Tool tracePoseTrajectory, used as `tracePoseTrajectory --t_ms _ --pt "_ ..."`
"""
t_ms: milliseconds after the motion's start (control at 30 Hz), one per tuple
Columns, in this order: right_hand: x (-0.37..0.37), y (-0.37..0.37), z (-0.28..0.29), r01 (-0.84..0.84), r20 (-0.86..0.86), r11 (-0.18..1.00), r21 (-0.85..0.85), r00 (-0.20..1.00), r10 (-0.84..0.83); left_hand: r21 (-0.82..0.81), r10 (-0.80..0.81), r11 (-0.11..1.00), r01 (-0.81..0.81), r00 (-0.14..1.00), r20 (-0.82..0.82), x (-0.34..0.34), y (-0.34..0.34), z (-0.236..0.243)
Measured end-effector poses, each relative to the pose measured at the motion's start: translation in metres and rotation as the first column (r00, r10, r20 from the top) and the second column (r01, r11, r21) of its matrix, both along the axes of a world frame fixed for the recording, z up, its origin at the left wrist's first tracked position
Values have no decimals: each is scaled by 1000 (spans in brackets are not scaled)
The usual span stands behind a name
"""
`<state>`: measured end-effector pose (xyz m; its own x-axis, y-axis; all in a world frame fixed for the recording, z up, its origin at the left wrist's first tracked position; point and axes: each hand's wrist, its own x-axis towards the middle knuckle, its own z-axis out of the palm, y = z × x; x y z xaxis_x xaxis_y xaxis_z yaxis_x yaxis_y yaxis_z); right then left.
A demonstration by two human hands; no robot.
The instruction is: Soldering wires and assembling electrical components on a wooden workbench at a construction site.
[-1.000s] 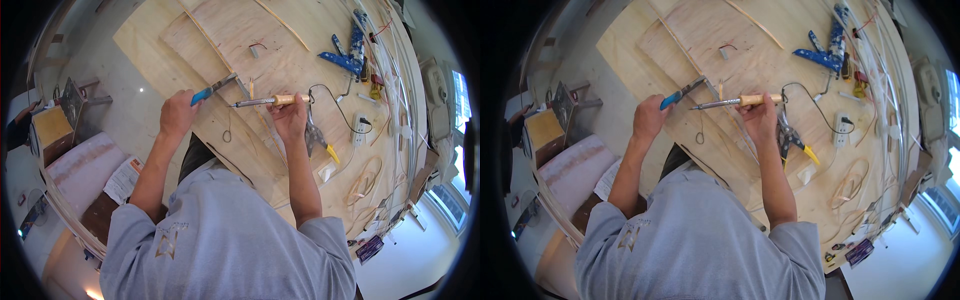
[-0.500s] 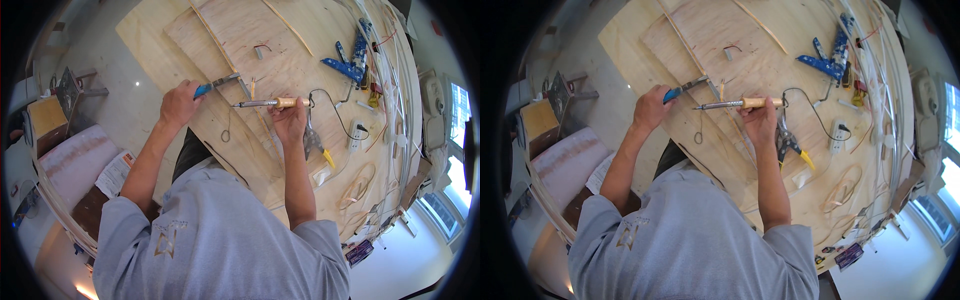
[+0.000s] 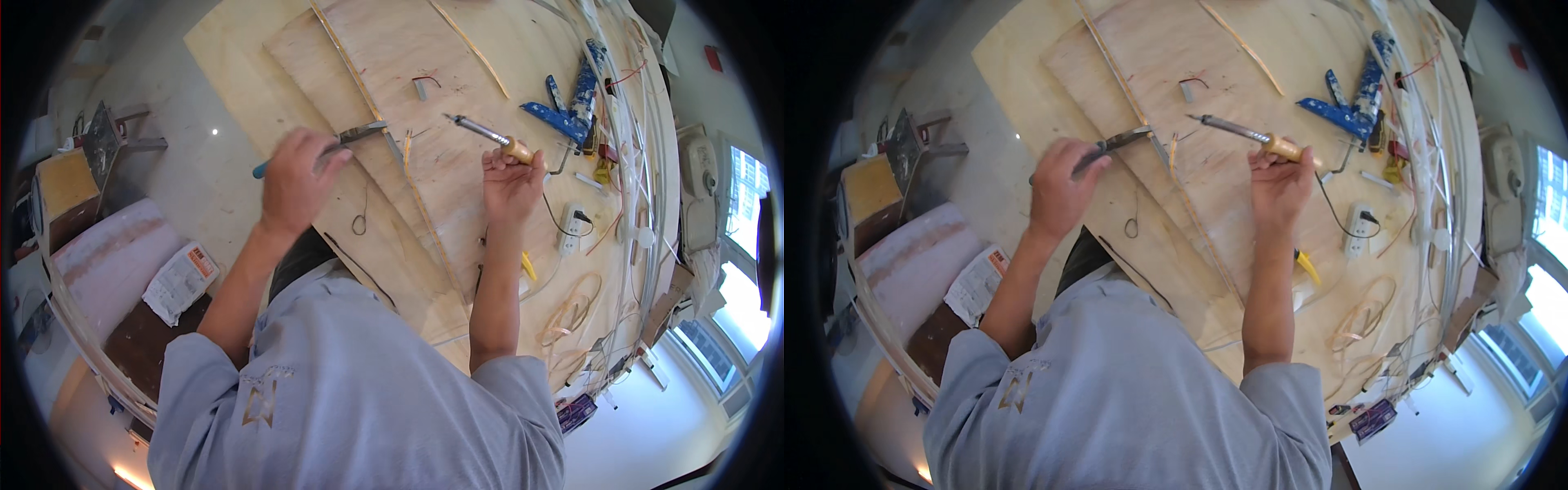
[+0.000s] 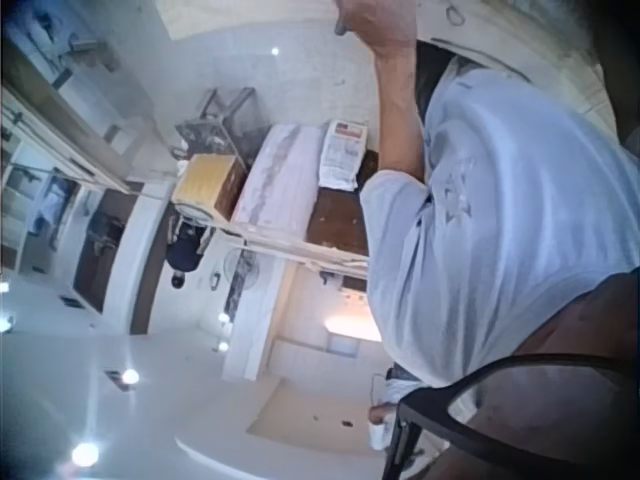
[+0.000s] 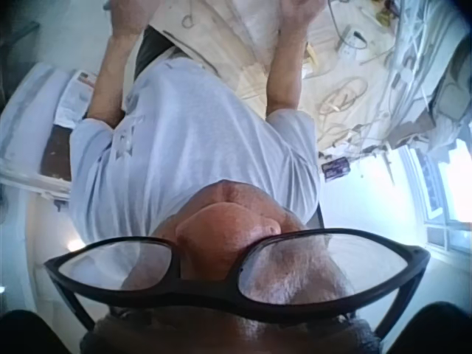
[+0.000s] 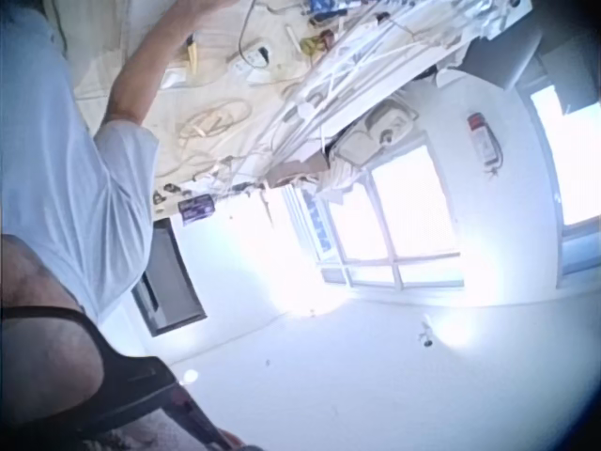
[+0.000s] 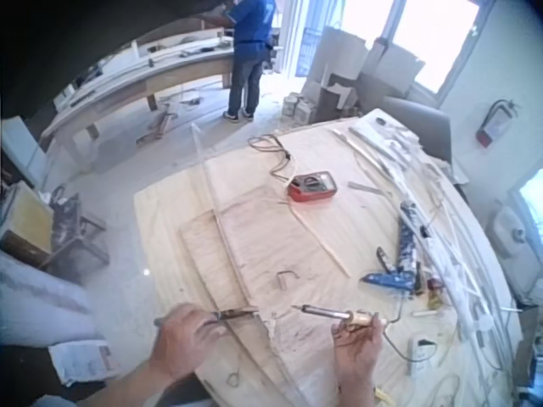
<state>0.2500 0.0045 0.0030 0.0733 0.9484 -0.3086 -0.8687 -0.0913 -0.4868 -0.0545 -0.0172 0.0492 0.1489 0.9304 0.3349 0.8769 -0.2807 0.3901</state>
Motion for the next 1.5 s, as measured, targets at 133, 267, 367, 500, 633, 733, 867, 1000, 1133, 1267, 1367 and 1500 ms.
tracePoseTrajectory --t_ms 133,267,367,500,633,733,867,1000,1133,1267,1367,1500 --pt "17 16 -2 -16 35 1000 14 999 16 -480 198 867 131 795 574 59 -7 -19" --pt "20 17 -3 -26 42 1000 -8 999 27 -526 286 849 44 799 529 82 2 -39" --pt "26 10 -9 -14 0 1000 -3 1000 14 -469 287 883 5 786 547 67 -6 -27" --pt "29 7 -15 11 -25 1000 1 1000 -11 -42 91 995 -87 989 117 4 12 -27" --pt "29 5 -17 22 -49 1000 -19 999 -23 -224 -79 974 38 981 -180 -37 29 -23" --pt "29 2 -20 2 -52 1000 -9 999 -2 -390 -135 917 81 984 -115 -42 36 -21" --pt "29 -3 -22 -3 -64 1000 5 998 3 -475 -74 880 -24 980 -187 -26 23 -18" --pt "28 -3 -22 7 -47 1000 1 999 -7 -484 -42 875 -26 991 -130 -15 6 -33" --pt "28 -2 -22 4 -52 1000 -7 999 -4 -470 -5 882 -6 1000 -23 -16 7 -33" --pt "29 -3 -25 -22 -62 1000 17 998 23 -507 -58 861 44 998 -11 -22 13 -34" --pt "29 -3 -29 -27 -55 999 17 998 28 -573 -77 819 39 996 -42 -22 20 -27" --pt "28 -3 -28 -21 -25 1000 -4 999 21 -621 -39 784 6 998 -39 -25 21 -19"
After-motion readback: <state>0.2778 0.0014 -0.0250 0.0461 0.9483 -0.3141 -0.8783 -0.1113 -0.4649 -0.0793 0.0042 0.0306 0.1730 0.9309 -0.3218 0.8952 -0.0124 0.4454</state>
